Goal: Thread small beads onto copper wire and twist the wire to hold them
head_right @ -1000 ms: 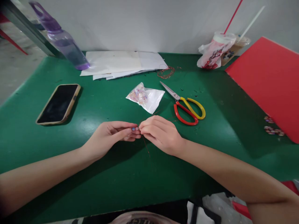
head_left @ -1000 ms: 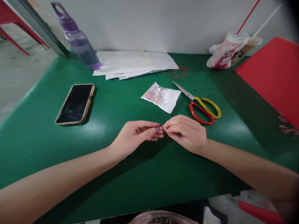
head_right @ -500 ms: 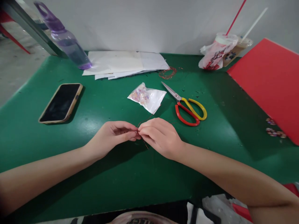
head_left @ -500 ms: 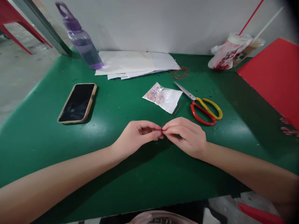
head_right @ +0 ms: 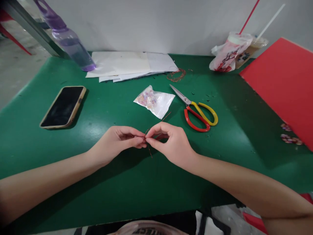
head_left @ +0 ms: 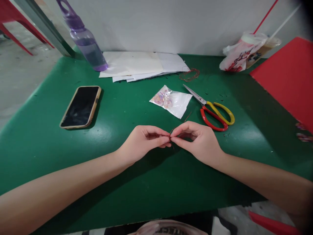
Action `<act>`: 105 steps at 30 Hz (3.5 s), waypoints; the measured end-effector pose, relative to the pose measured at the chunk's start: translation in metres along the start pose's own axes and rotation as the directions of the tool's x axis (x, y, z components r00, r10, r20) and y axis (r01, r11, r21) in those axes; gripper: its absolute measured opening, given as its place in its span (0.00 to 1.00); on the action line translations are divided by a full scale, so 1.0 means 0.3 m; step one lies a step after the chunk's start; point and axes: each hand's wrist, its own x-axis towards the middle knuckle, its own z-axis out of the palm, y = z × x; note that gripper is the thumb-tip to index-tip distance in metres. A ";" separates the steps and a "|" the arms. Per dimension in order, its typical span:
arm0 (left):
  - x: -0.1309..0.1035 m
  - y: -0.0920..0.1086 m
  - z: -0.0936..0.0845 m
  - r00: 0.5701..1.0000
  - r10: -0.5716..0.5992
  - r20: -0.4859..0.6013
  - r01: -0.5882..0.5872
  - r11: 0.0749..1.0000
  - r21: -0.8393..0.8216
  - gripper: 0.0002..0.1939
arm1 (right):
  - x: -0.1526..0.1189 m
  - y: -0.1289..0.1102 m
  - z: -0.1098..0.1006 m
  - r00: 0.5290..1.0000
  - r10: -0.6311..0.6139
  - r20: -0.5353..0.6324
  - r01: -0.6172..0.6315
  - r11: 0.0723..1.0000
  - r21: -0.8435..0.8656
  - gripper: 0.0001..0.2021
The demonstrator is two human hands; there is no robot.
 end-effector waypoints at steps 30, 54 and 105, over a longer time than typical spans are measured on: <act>0.011 0.000 -0.008 0.999 -0.034 0.003 0.034 0.998 -0.049 0.07 | 0.000 0.008 0.018 0.967 -0.253 -0.034 0.241 0.949 -0.203 0.04; 0.000 0.024 0.014 0.999 -0.016 -0.028 0.015 1.000 -0.025 0.08 | 0.012 0.018 0.012 0.918 -0.395 -0.044 0.366 0.884 -0.292 0.04; 0.023 0.059 -0.078 0.988 -0.147 -0.037 0.150 0.982 0.116 0.07 | 0.073 0.047 -0.140 0.449 -0.759 0.471 0.823 0.147 -0.548 0.06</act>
